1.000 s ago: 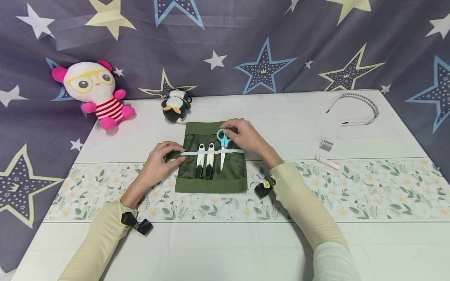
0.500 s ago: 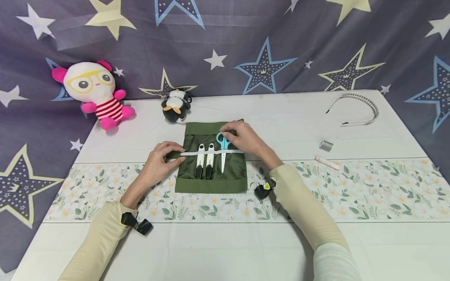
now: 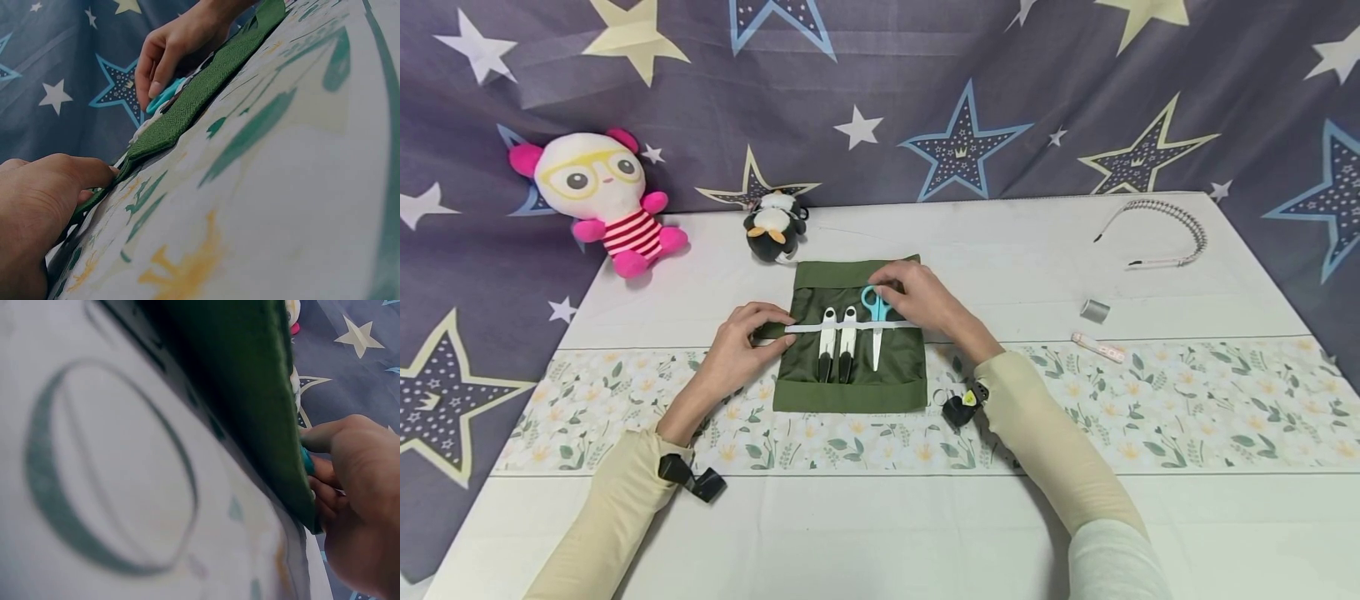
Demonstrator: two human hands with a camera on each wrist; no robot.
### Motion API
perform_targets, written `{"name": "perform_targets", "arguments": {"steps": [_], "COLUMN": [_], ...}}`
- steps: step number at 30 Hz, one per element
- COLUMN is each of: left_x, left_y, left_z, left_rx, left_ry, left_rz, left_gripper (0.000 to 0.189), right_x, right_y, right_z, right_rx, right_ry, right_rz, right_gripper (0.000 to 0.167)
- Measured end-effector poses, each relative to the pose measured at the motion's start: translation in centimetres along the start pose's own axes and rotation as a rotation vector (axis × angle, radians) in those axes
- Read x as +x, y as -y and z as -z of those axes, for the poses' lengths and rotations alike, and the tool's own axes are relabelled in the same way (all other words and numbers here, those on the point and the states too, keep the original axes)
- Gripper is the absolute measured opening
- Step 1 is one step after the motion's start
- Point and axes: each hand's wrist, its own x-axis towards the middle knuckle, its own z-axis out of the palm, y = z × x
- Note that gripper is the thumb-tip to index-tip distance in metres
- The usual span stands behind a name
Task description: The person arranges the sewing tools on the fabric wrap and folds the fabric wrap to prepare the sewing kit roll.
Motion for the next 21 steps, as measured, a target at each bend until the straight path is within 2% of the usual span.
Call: {"name": "perform_targets", "arguments": {"steps": [21], "left_x": [0.00], "left_y": [-0.08], "left_z": [0.05], "left_rx": [0.005], "left_ry": [0.000], "left_rz": [0.008], "left_gripper": [0.023], "right_x": [-0.03], "right_y": [-0.34], "right_z": [-0.07], "right_rx": [-0.088], "right_ry": [0.002], "right_rz": [0.077], "right_gripper": [0.021]}}
